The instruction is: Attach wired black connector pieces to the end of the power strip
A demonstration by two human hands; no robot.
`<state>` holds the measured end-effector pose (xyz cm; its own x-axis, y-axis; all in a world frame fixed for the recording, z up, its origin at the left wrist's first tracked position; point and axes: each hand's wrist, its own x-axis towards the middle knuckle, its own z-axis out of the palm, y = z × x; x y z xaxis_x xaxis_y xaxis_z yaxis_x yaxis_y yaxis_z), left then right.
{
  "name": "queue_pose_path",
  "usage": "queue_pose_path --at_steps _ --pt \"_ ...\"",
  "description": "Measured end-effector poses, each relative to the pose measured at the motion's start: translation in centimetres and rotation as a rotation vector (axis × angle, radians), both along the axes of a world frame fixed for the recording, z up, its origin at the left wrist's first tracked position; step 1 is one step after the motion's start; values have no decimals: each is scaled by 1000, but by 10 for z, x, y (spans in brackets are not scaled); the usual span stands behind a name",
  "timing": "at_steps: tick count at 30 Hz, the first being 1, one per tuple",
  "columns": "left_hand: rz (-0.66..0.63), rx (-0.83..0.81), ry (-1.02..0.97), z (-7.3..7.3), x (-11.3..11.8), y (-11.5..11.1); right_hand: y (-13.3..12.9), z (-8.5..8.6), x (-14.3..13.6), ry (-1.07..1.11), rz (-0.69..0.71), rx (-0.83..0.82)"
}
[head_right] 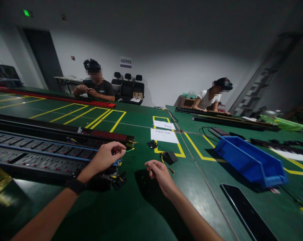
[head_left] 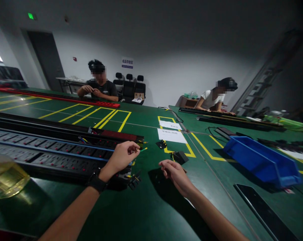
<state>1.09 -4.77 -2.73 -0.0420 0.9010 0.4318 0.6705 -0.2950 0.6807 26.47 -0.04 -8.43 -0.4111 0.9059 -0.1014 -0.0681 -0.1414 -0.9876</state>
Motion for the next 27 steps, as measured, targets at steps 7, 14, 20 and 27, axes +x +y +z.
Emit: queue_pose_path --at_steps 7,14,20,27 --pt "-33 -60 -48 0 1 0 1 -2 1 -27 16 15" --pt "-133 -184 -160 0 -1 0 2 -3 1 -41 31 19" --pt "-212 -293 -254 -2 -4 2 2 -3 1 -31 37 3" --pt "-204 -259 -298 -3 -8 4 3 -4 1 -32 40 0"
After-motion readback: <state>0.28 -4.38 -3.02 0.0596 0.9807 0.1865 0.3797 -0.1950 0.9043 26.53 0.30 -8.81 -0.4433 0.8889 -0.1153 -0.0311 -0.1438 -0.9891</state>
